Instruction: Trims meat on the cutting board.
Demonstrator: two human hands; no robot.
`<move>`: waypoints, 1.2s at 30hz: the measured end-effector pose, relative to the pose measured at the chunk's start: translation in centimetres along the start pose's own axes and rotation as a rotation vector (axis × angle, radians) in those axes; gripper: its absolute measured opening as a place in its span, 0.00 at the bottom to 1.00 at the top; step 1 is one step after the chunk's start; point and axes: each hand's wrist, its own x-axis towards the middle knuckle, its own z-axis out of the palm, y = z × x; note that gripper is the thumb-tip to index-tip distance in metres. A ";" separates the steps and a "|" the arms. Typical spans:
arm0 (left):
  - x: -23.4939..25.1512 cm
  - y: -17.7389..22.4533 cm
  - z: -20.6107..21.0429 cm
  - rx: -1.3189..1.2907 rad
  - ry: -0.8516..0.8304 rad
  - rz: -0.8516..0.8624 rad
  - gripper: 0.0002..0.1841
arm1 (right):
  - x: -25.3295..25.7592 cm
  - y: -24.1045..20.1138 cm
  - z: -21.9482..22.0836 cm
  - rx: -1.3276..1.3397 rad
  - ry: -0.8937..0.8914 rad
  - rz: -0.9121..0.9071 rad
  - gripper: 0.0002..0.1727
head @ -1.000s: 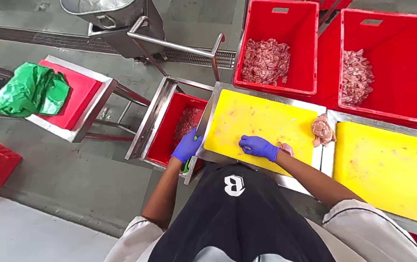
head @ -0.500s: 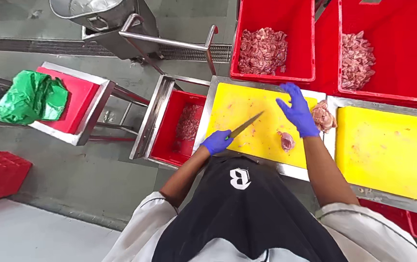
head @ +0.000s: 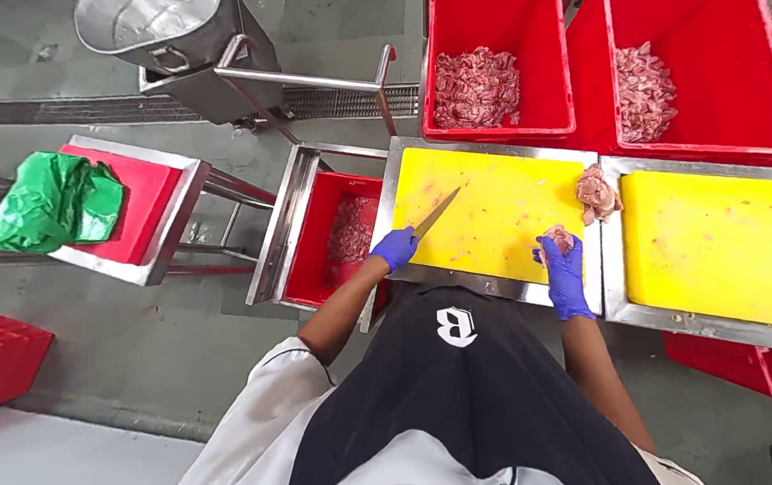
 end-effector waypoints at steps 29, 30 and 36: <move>0.7 9.2 6.7 0.127 -0.014 0.068 0.24 | -0.4 3.8 -9.6 0.151 -0.257 -0.047 0.38; 1.2 9.7 7.7 0.106 -0.013 0.046 0.25 | -0.1 3.7 -9.9 0.121 -0.282 -0.049 0.38; 3.6 6.3 2.4 -0.011 0.306 -0.298 0.26 | 2.5 2.7 -11.6 -0.040 -0.392 -0.127 0.37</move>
